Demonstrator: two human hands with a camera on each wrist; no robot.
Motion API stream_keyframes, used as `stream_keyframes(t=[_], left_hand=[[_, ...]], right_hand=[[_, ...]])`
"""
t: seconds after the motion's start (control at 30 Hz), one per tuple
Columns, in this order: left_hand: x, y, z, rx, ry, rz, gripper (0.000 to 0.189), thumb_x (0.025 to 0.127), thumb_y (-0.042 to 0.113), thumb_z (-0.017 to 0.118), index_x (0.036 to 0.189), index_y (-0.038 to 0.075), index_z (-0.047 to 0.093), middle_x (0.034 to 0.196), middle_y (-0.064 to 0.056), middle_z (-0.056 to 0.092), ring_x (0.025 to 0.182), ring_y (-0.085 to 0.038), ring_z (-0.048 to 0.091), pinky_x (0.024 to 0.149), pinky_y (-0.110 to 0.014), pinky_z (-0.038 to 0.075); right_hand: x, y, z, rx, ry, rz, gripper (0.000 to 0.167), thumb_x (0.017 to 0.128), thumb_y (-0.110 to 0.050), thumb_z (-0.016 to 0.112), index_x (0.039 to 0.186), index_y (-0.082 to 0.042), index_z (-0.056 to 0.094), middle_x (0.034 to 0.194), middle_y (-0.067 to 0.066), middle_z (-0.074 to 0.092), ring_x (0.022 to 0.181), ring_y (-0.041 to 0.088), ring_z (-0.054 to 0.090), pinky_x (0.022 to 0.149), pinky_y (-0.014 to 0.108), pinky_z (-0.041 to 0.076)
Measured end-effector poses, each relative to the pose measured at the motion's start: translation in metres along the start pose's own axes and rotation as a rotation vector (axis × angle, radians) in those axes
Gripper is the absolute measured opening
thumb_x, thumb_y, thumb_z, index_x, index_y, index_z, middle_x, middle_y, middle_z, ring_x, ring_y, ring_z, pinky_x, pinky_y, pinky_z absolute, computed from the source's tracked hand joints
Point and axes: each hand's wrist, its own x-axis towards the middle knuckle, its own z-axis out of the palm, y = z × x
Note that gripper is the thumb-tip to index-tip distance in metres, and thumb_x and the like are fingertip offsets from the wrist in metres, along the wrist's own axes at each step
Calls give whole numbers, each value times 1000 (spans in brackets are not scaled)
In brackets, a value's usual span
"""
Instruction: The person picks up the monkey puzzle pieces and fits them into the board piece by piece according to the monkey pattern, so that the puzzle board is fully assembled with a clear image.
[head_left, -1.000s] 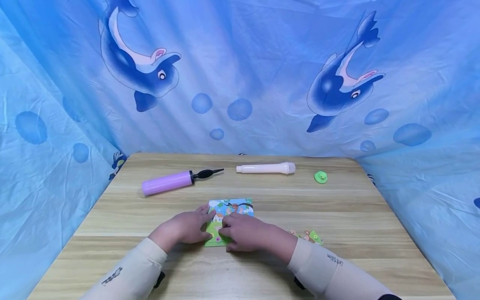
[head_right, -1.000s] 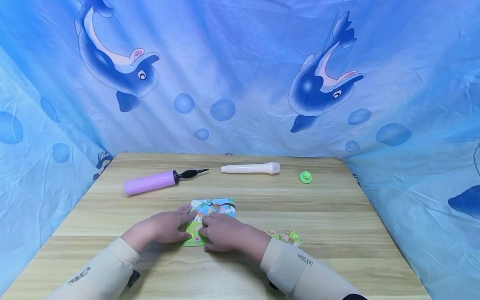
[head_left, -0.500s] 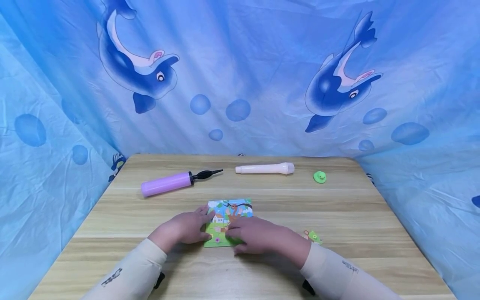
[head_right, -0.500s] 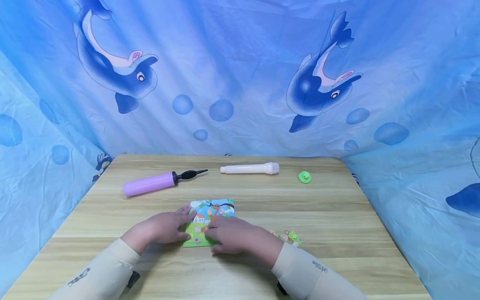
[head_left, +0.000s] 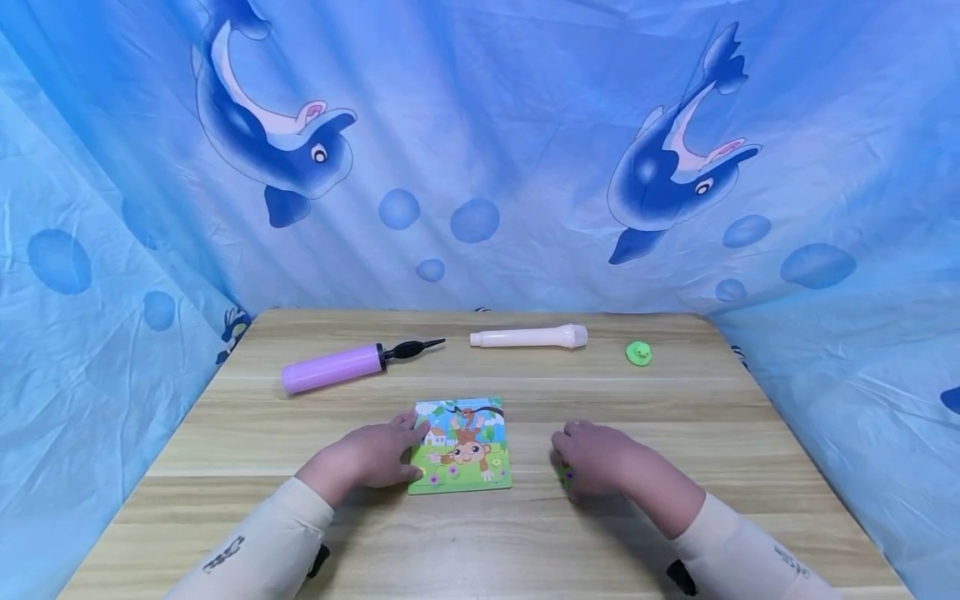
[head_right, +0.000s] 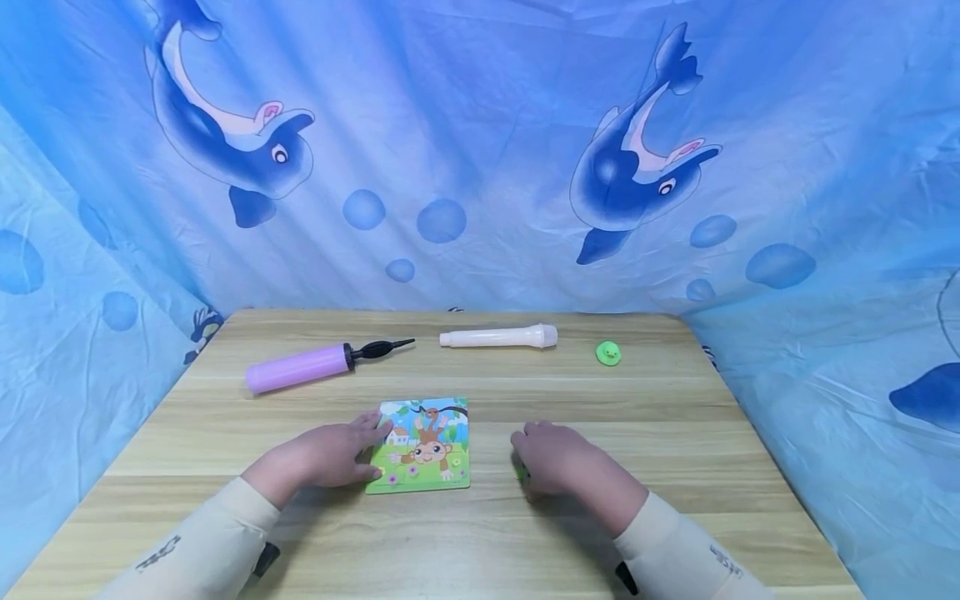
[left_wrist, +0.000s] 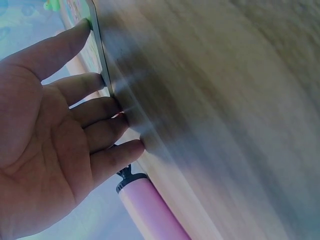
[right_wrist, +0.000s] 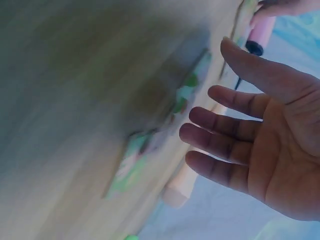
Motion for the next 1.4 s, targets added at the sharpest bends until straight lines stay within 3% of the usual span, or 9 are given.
stream_keyframes(t=[0.2,0.3,0.47,0.77,1.07,1.27,1.4], left_hand=[[-1,0,0,-12,-2,1,74,92,41,66,153,12,36,162,-17,23,147,-35,26,117,-51,29],[-1,-1,1,-10,-1,4,74,92,42,66,153,13,36,162,-17,23,147,-35,26,117,-51,30],[-1,-1,0,-11,1,3,74,92,42,66,153,13,35,162,-17,22,147,-35,26,117,-52,30],[-1,-1,0,-13,-11,2,73,92,43,65,153,14,36,162,-16,22,148,-34,25,117,-52,30],[0,-2,2,-14,-8,-1,73,92,43,65,153,15,36,162,-16,22,147,-35,27,116,-53,31],[0,-2,2,-16,-6,-1,73,92,43,65,153,15,36,162,-15,22,148,-34,26,116,-52,31],[0,-2,3,-17,-4,1,73,92,42,65,153,15,36,162,-15,22,148,-34,26,116,-52,31]], right_hand=[[-1,7,8,11,31,-42,27,76,-16,82,87,-19,57,83,-8,49,79,11,47,70,31,47],[0,6,9,19,31,-44,26,78,-17,82,85,-21,57,81,-10,48,76,10,46,69,30,45],[3,5,6,60,4,-47,24,77,-19,81,84,-21,59,81,-11,50,76,9,48,68,29,46],[10,-8,2,97,-11,-146,25,73,-21,78,90,-20,59,83,-11,49,75,8,47,65,26,45],[20,-31,-7,80,74,-267,25,81,-33,74,99,-22,59,86,-13,49,77,6,47,66,22,45],[36,-50,-11,14,157,-333,28,86,-36,72,108,-21,62,94,-11,54,81,6,48,72,23,47],[49,-61,-10,-22,173,-361,26,86,-37,71,105,-21,62,95,-11,54,81,6,48,72,23,47]])
